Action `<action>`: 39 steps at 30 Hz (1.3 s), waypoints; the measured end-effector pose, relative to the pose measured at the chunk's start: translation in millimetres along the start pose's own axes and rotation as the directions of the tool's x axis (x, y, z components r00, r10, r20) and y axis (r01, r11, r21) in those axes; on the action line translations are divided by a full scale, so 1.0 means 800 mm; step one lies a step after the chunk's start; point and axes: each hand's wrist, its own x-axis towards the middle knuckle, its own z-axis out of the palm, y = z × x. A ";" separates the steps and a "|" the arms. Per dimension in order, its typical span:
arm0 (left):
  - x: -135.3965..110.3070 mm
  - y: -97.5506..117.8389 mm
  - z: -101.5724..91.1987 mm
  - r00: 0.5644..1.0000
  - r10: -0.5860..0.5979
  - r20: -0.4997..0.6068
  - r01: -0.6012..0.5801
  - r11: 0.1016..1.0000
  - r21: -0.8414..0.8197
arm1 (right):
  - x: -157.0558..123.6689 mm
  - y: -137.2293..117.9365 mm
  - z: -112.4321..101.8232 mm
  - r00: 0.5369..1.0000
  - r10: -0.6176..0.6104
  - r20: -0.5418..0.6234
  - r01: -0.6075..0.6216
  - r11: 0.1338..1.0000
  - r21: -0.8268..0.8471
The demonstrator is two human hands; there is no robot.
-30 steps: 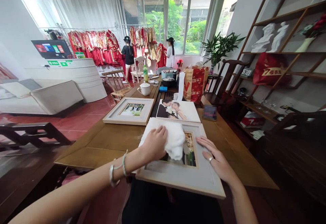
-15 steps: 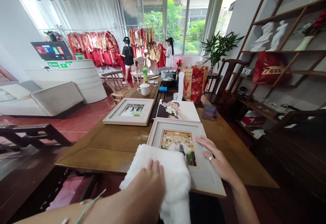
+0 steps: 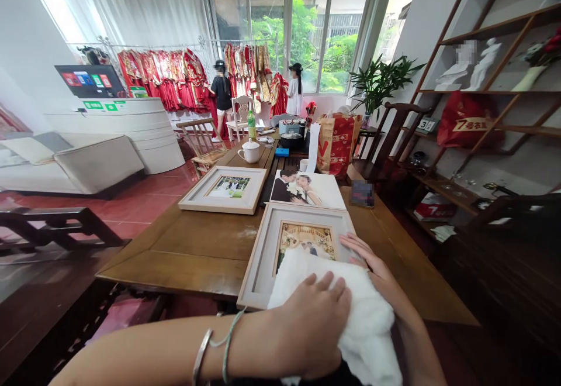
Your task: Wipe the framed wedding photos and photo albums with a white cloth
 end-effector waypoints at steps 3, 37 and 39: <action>0.016 -0.019 0.005 0.990 -0.133 0.049 0.128 0.988 0.091 | -0.001 0.002 0.000 1.000 -0.016 0.012 0.016 1.000 0.003; 0.003 0.012 0.010 0.993 -0.119 0.030 0.115 0.988 0.101 | -0.002 0.003 -0.003 0.999 -0.036 -0.009 0.036 0.999 -0.025; 0.013 -0.007 0.016 0.982 -0.188 -0.012 0.187 0.969 0.159 | -0.003 0.002 -0.001 0.999 -0.026 -0.023 0.026 1.000 -0.018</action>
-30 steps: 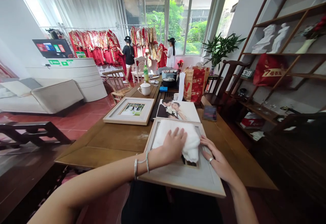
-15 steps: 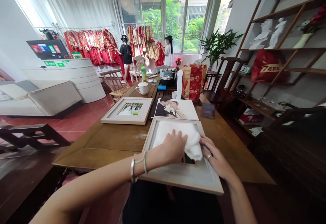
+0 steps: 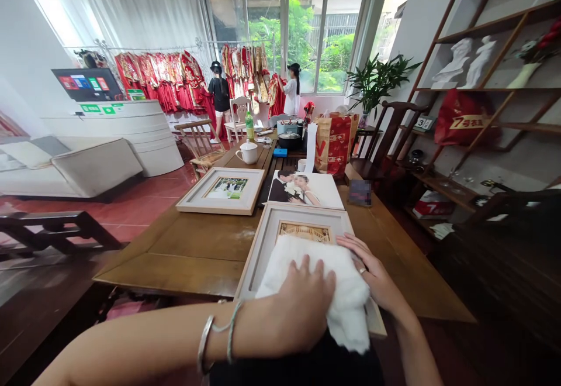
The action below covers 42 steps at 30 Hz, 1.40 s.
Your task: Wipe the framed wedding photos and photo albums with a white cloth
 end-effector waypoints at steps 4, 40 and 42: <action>0.037 -0.042 0.007 0.974 -0.227 -0.018 0.228 0.971 0.078 | -0.001 -0.004 0.001 0.999 0.045 -0.001 -0.045 0.999 -0.012; -0.007 -0.025 -0.019 0.988 0.131 0.087 -0.122 0.988 -0.096 | 0.001 -0.001 0.005 0.999 0.012 -0.035 -0.012 1.000 -0.011; -0.034 -0.013 -0.029 0.979 0.199 0.041 -0.191 0.970 -0.151 | 0.000 0.003 0.006 0.997 0.050 -0.061 -0.051 0.999 -0.015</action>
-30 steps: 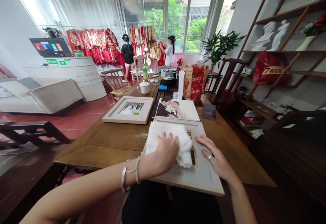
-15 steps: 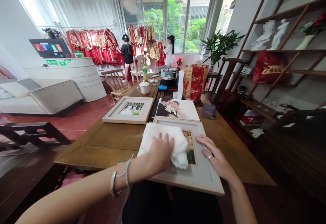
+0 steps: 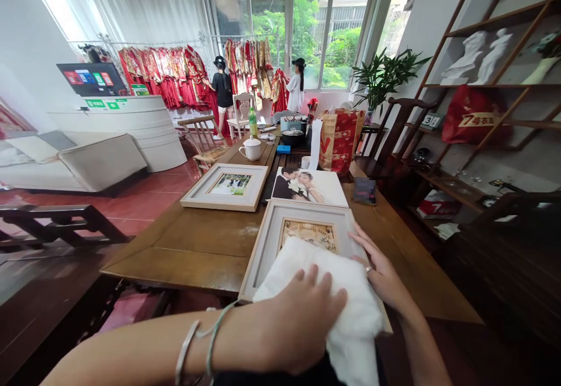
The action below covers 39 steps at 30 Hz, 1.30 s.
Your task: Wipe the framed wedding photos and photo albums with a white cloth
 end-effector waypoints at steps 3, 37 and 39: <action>-0.033 0.003 -0.009 0.999 -0.005 -0.054 -0.001 0.994 -0.109 | -0.001 0.008 0.003 0.994 0.099 -0.045 -0.098 0.995 0.026; -0.170 -0.085 0.041 0.735 -0.612 -0.294 0.484 0.776 -0.405 | -0.038 -0.028 0.014 0.887 0.432 -0.162 -0.439 0.898 -0.008; -0.141 -0.073 0.044 0.696 -0.643 -0.319 0.455 0.739 -0.496 | -0.038 -0.029 0.014 0.883 0.441 -0.162 -0.445 0.895 0.012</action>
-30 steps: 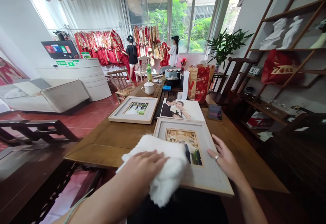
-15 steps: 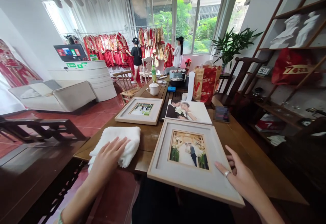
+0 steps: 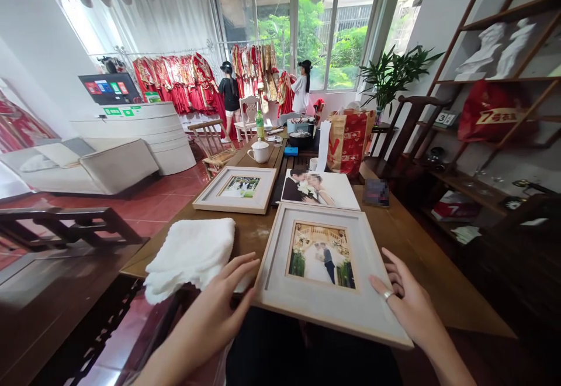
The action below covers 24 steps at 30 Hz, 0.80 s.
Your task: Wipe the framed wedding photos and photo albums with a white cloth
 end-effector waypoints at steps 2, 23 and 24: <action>0.014 0.006 0.024 0.998 -0.055 -0.037 0.052 0.995 -0.081 | -0.001 0.000 0.000 1.000 0.005 0.000 -0.005 1.000 0.014; 0.053 -0.003 0.079 0.960 -0.279 -0.018 0.229 0.824 -0.518 | -0.013 0.012 0.006 0.989 -0.114 -0.090 0.121 0.989 0.086; 0.052 -0.002 0.080 0.959 -0.284 -0.015 0.227 0.796 -0.561 | -0.012 0.014 0.007 0.988 -0.115 -0.103 0.124 0.988 0.092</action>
